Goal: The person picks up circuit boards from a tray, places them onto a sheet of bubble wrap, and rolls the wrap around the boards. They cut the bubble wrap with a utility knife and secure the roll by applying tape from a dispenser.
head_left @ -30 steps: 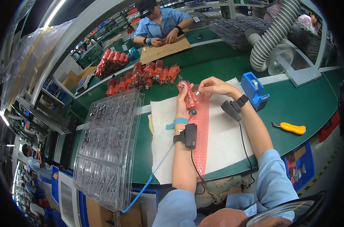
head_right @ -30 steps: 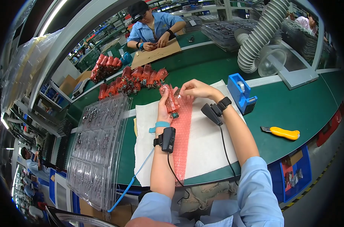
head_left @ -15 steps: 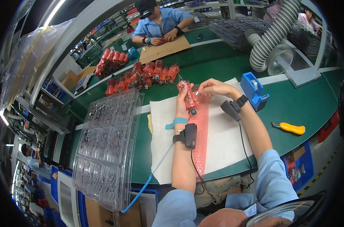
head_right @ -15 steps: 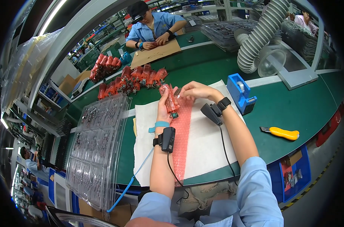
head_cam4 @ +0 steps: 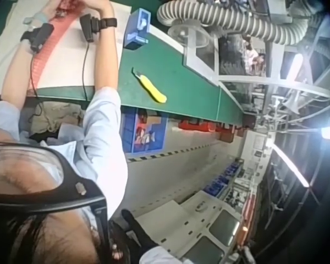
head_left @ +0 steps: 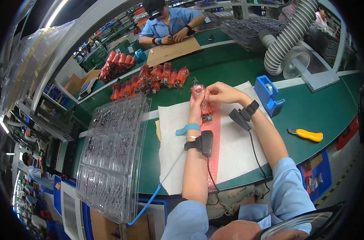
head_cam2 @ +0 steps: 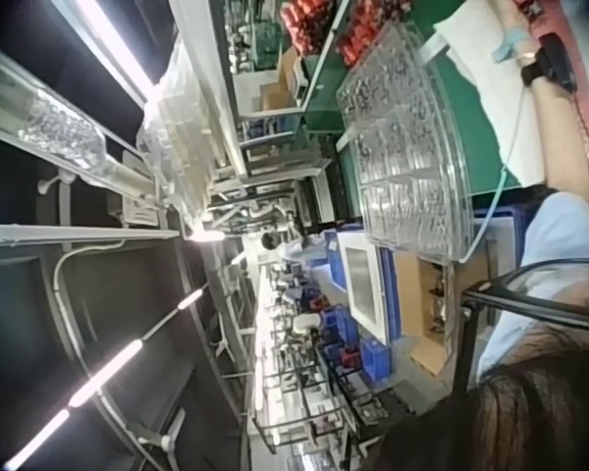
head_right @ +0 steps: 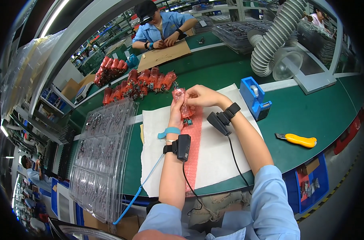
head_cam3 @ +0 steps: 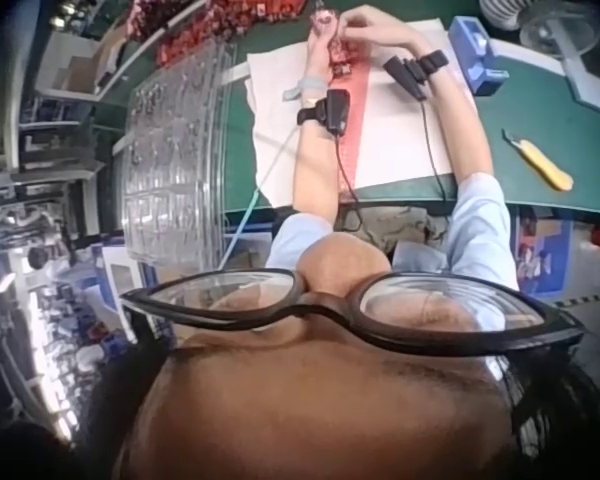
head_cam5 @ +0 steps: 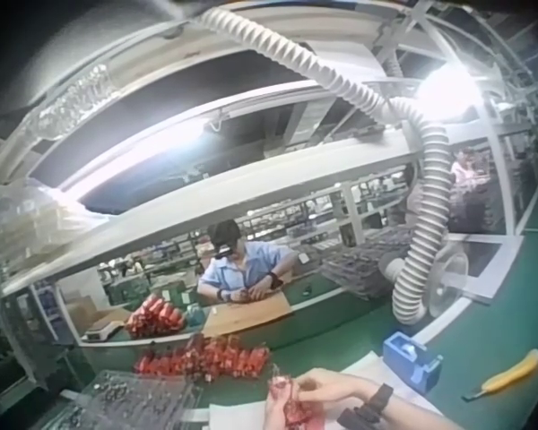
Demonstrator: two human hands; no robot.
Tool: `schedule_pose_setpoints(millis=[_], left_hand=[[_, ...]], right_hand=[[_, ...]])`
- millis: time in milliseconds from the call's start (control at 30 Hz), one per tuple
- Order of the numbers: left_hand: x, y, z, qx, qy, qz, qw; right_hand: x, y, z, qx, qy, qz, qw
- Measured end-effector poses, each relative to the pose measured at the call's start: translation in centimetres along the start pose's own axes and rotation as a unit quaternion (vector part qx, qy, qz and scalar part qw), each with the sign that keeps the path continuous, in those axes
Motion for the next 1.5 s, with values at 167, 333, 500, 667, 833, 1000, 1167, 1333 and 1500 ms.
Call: schedule_pose_setpoints(millis=[167,333,500,667,833,1000,1167,1333,1500], left_hand=[[0.3,0.2,0.5,0.021,-0.014,-0.034,0.999],[0.1,0.5,-0.4,-0.001,-0.025,-0.005,1.000],[0.3,0.3,0.7,0.002,0.005,0.014,1.000],[0.0,0.6,0.8,-0.036,0.063,0.046,0.996],[0.2,0.8,0.9,-0.022,0.021,0.039,0.999],[0.3,1.3,0.2,-0.031,-0.029,0.059,0.997],[0.8,1.2,1.5,-0.097,-0.064,0.007,0.993],[0.1,0.9,3.8,-0.119,-0.102,0.001,0.988],[0.5,-3.1,4.2,-0.119,-0.186,-0.049,0.974]], right_hand=[[-0.2,1.3,-0.1,-0.102,-0.037,0.004,0.994],[-0.4,1.0,0.0,-0.145,-0.066,0.011,0.987],[0.0,0.2,-0.6,-0.094,-0.018,-0.022,0.995],[-0.2,-0.2,-1.4,0.041,0.025,-0.082,0.995],[0.1,-0.8,-1.9,0.062,0.023,-0.074,0.995],[-0.1,-1.4,-1.6,0.080,-0.009,-0.062,0.995],[-2.5,-0.8,-1.2,0.043,-0.134,0.000,0.990],[-7.6,4.0,-5.6,-0.300,-0.108,0.017,0.947],[-10.7,4.1,-8.7,-0.316,-0.112,0.062,0.940]])
Point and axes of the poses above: each hand's wrist, its own x-axis towards the middle knuckle, its own z-axis out of the back of the hand, y = z × x, the point moved 5 cm from there along x, towards the middle knuckle, and after that the axes turned 4 degrees about -z, right-handed, at the moved point
